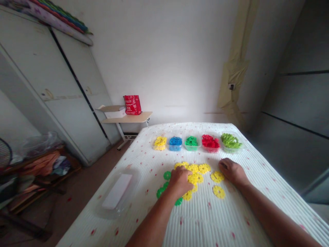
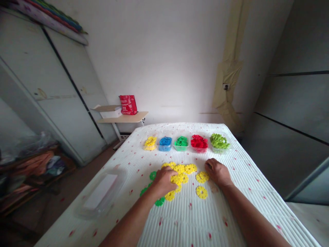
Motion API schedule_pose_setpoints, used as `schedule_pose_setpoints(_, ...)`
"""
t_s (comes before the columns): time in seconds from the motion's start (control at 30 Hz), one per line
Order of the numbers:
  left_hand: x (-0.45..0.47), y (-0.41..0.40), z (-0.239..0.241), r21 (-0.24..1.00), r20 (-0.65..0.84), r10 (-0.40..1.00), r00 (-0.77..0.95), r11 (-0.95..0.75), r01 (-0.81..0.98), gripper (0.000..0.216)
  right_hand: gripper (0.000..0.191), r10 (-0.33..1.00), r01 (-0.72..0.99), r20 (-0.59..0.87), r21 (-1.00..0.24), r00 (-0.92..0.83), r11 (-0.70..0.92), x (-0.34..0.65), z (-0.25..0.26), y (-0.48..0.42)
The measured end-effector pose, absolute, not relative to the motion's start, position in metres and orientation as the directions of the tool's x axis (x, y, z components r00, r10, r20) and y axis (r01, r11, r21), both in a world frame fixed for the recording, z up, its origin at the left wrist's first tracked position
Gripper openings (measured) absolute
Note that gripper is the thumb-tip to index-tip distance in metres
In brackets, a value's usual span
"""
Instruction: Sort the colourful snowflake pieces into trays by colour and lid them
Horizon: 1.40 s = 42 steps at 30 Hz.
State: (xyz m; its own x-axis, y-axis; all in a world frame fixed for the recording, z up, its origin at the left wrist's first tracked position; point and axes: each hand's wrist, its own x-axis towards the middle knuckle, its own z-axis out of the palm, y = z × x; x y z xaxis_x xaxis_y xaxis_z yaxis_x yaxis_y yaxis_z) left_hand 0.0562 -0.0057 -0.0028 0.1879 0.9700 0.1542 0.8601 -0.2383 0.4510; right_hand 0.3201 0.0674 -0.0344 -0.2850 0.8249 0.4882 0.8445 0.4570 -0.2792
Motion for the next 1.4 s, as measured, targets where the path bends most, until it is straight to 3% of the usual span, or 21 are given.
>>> schedule_pose_setpoints(0.4,0.04,-0.002,0.003,0.577,0.263,0.944,0.201,-0.321,0.751,0.035,0.027,0.822,0.852,0.489,-0.258,-0.293,0.457,0.32,-0.036,0.068)
schedule_pose_setpoints(0.5,0.012,0.01,0.028,0.593,0.334,0.937,0.104,-0.294,0.75,0.032,0.027,0.824,0.861,0.482,-0.236,-0.298,0.45,0.319,-0.036,0.068)
schedule_pose_setpoints(0.63,-0.03,0.055,0.071,0.584,0.462,0.872,-0.164,-0.16,0.796,0.03,0.027,0.838,0.877,0.465,-0.227,-0.284,0.423,0.316,-0.033,0.067)
schedule_pose_setpoints(0.77,-0.052,0.108,0.092,0.544,0.529,0.801,-0.279,-0.068,0.837,0.036,0.029,0.853,0.884,0.442,-0.23,-0.278,0.407,0.314,-0.03,0.065)
schedule_pose_setpoints(0.87,-0.051,0.125,0.08,0.535,0.524,0.802,-0.288,-0.047,0.843,0.042,0.029,0.865,0.882,0.422,-0.25,-0.273,0.4,0.314,-0.028,0.064)
schedule_pose_setpoints(1.07,-0.026,0.087,0.026,0.531,0.491,0.842,-0.226,-0.083,0.844,0.026,0.03,0.882,0.865,0.386,-0.306,-0.269,0.398,0.314,-0.024,0.063)
schedule_pose_setpoints(1.4,-0.005,0.025,-0.01,0.506,0.399,0.914,-0.075,-0.15,0.85,0.024,0.031,0.884,0.893,0.383,-0.247,-0.266,0.376,0.312,-0.025,0.063)
